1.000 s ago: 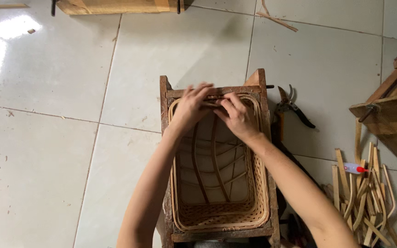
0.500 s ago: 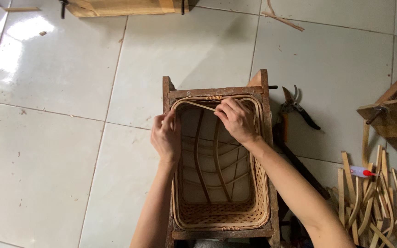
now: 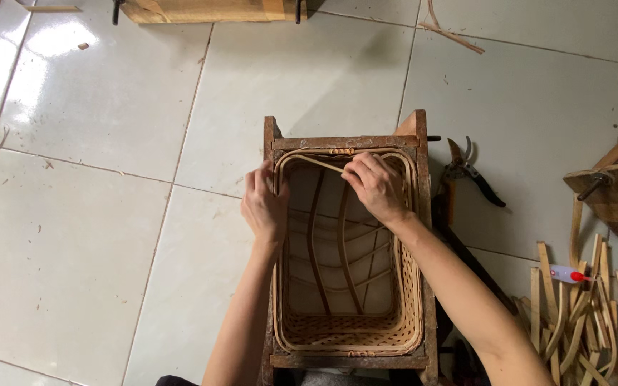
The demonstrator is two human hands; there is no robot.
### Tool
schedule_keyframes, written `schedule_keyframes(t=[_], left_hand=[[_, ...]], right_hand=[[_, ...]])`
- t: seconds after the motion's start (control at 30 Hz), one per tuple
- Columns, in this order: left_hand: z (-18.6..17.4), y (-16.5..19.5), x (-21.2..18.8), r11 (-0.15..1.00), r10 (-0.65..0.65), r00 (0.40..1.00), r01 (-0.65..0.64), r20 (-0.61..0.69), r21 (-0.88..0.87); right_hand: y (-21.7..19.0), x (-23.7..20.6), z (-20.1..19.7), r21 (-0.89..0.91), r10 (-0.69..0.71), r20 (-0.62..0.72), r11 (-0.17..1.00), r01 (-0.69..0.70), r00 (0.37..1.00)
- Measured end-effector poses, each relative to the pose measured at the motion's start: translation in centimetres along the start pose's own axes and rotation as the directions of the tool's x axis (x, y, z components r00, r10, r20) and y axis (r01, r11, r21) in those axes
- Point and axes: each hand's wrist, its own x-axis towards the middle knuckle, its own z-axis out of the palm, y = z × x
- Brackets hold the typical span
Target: The person sits on the floor with a wooden-framed basket between their legs and weaves thin bamboo strips across its interior. They tuck strip ends into the woven rim, tap strips tight with a hammer, trim excess with a utility knife, and grip and adjust strips with pliers as the woven pattern builds up.
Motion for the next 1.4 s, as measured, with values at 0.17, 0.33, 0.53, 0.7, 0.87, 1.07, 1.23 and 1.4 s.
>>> schedule_keyframes(t=[0.17,0.33,0.53,0.7,0.87,1.07,1.23,1.4], left_hand=[[-0.7,2.4,0.7,0.972,0.148,0.988,-0.155,0.051,0.179],[1.3,5.9,2.7,0.773,0.635,0.757,-0.624,0.156,-0.115],[3.2,6.1,4.8,0.766,0.639,0.699,-0.547,0.321,-0.337],[3.9,6.2,5.2,0.707,0.703,0.665,-0.615,0.253,-0.349],[3.7,6.3,5.0,0.71,0.692,0.681,-0.579,0.24,-0.402],[3.6,6.4,5.1,0.713,0.686,0.684,-0.563,0.25,-0.418],[4.0,6.3,5.4,0.724,0.677,0.675,-0.54,0.293,-0.429],[4.4,6.1,5.7,0.706,0.694,0.661,-0.548,0.284,-0.448]], right_hand=[[-0.2,0.2,-0.2,-0.026,-0.007,-0.025,1.0,0.007,1.0],[-0.9,0.3,-1.1,-0.02,-0.002,-0.029,1.0,0.002,1.0],[1.2,0.3,-1.9,-0.043,-0.091,0.017,0.995,0.092,0.996],[2.4,0.1,-3.2,-0.023,-0.012,0.144,1.0,0.016,0.99],[2.0,0.1,-3.6,-0.039,-0.03,0.129,0.999,0.035,0.991],[1.9,0.3,-3.5,-0.056,-0.038,0.123,0.997,0.046,0.992],[1.5,0.4,-4.2,-0.029,-0.022,0.127,0.999,0.026,0.992],[1.2,0.5,-4.3,0.01,-0.022,0.124,1.0,0.021,0.992]])
